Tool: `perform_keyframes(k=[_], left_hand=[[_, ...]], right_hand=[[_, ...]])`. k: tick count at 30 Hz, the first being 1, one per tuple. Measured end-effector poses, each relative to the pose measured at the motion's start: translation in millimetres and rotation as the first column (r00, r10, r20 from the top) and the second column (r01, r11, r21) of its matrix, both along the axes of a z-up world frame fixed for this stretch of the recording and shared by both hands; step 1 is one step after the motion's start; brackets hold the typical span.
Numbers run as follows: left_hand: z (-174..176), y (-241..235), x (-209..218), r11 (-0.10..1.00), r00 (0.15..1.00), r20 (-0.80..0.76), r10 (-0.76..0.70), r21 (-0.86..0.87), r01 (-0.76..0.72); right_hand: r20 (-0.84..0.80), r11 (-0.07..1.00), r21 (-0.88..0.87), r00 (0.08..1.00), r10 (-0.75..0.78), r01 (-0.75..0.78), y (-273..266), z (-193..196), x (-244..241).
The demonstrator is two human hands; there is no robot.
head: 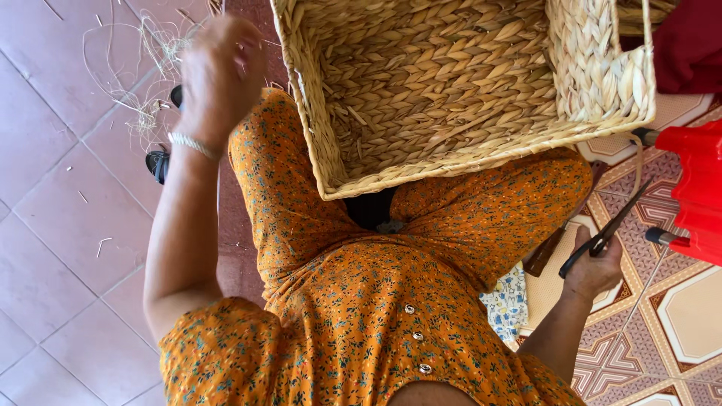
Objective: The person weaves a rectangular basket using dried palm leaves, trimming excess strands with scissors and tucking them into the weave. They continue adding and securing new strands along the basket's rim.
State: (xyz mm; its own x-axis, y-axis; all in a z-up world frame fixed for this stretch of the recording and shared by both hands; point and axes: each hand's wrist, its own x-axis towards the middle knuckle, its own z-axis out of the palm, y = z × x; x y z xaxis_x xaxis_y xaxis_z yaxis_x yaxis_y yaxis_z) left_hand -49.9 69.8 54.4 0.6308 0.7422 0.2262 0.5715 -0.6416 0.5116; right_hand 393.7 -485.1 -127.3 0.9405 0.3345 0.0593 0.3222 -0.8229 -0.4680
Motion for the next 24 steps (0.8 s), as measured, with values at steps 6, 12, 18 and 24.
perform_keyframes(k=[6, 12, 18, 24], left_hand=[[33, -91, 16, 0.899, 0.896, -0.105, -0.431, 0.034, 0.436], [21, -125, 26, 0.850, 0.845, -0.136, -0.518, 0.031, 0.526], [1, -149, 25, 0.848, 0.842, -0.119, -0.527, 0.000, 0.531], [9, -171, 28, 0.811, 0.818, -0.180, -0.546, 0.134, 0.570]], right_hand=[[0.120, 0.936, -0.351, 0.991, 0.064, -0.018, -20, -6, 1], [0.039, 0.923, -0.368, 0.989, 0.140, -0.116, -30, -7, 6], [0.036, 0.922, -0.384, 0.996, 0.078, -0.059, -17, 22, 5], [0.119, 0.878, 0.349, 0.945, 0.304, -0.326, 55, 47, 15]])
